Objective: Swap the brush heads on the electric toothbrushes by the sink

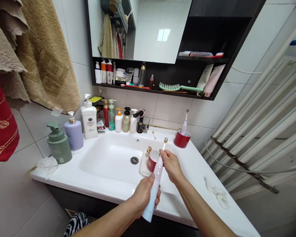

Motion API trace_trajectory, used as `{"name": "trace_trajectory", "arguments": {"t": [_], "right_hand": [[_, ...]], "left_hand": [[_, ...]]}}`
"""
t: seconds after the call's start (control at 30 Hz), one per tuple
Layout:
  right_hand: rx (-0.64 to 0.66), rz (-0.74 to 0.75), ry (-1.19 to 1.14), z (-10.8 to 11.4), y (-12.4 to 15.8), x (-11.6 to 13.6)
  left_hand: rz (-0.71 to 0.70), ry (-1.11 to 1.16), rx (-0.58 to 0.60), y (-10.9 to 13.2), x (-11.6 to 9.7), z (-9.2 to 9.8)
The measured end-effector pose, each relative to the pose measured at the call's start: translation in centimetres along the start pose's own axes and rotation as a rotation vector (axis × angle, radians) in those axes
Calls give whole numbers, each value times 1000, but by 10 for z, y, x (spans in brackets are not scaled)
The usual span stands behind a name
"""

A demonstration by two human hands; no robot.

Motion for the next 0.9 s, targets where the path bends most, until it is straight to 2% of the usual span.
{"name": "trace_trajectory", "arguments": {"t": [0.1,0.2,0.3,0.37,0.43,0.5,0.6,0.7,0.77,0.9], "right_hand": [[23,-43,-40,-2,1,1],[45,-41,-104,0,4,8],[164,-56,-157,1,9,13],[257,-28,-129,0,11,17],[282,39,-63,1,8,24],[200,131,-31,8,-3,33],[-50,276,-52,24,-30,49],[-266,364,81,33,-57,50],[-314,366,262,30,-71,39],[-307,333,497,19,-88,3]], "left_hand": [[-68,-59,-24,-2,0,2],[-98,-41,26,-7,-4,0],[-126,-48,107,-17,-18,-6],[-183,-90,119,-28,-33,-8],[-240,-167,113,-43,-46,-9],[-316,-349,92,-60,-55,-5],[-465,-798,-32,-81,-59,9],[-470,-973,-98,-93,-43,20],[-464,-1028,-73,-97,-29,21],[-403,-1215,37,-107,-7,17]]}}
Point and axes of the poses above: each hand's wrist, its own y-axis away from the middle knuckle, its own z-axis out of the back of the hand, x = y × z, the point moved 5 cm from there along -y, towards the middle knuckle, and after that the axes turned 15 degrees about -z, right-handed, at the moved point
